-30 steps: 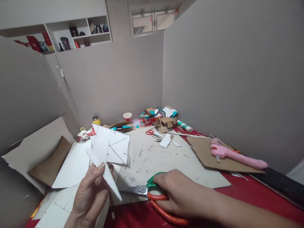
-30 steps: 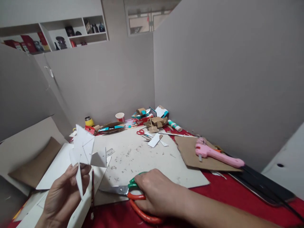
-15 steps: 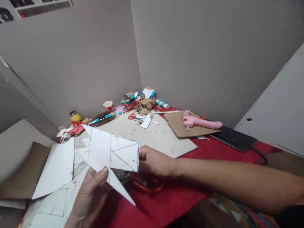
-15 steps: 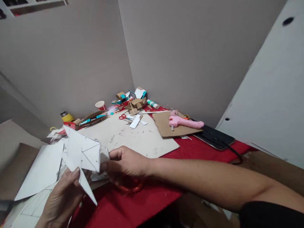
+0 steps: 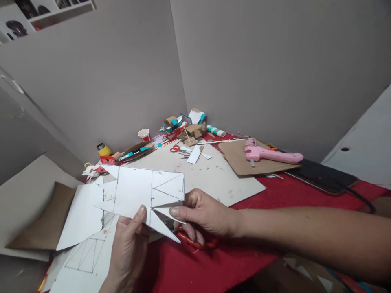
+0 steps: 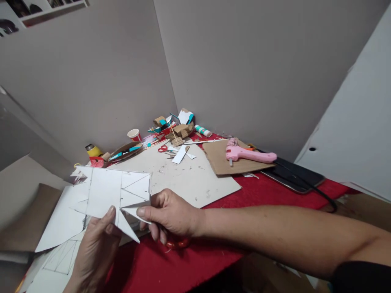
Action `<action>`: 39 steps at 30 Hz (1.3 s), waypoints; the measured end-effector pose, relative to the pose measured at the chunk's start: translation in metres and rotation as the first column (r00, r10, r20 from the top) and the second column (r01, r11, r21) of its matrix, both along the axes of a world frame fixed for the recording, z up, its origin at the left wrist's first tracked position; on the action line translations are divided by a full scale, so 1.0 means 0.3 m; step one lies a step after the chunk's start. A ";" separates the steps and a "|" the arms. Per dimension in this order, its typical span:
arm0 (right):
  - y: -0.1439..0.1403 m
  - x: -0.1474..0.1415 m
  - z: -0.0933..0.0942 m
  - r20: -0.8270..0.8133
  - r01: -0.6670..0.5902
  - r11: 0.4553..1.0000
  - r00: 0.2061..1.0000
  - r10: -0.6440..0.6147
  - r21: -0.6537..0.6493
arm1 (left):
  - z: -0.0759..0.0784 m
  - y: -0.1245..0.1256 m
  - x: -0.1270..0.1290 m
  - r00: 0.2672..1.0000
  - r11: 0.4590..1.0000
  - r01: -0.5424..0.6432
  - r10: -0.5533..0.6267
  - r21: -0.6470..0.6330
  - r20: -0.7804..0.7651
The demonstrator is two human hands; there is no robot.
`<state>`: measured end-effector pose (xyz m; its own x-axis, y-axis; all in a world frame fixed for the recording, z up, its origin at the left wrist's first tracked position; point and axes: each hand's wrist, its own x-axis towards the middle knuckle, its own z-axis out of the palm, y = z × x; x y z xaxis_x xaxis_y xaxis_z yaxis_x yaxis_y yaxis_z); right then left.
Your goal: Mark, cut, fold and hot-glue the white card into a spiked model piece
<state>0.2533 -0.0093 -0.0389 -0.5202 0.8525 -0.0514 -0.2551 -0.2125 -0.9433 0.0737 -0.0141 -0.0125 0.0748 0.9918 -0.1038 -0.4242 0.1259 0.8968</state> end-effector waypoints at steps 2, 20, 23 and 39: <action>-0.001 0.002 0.001 0.001 -0.012 1.000 1.000 0.012 -0.012 | -0.001 0.000 -0.004 1.000 1.000 0.011 -0.011 -0.008 0.001; -0.044 0.015 -0.001 0.148 -0.236 0.972 0.961 0.232 0.008 | 0.032 0.042 -0.050 0.969 0.977 -0.214 0.213 -0.005 0.121; -0.069 0.028 0.006 0.251 -0.310 0.951 0.920 0.300 0.000 | 0.087 0.103 -0.148 0.925 0.932 -0.349 0.328 0.094 0.192; 0.031 0.057 0.003 0.074 0.197 0.966 0.975 -0.211 0.165 | 0.015 0.057 -0.129 0.966 0.974 -0.152 0.182 0.167 -0.183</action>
<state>0.2703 0.0001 -0.0382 -0.3336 0.9413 0.0518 -0.1902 -0.0134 -0.9817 0.0350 0.0031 -0.0082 -0.1002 0.9936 0.0512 -0.2414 -0.0742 0.9676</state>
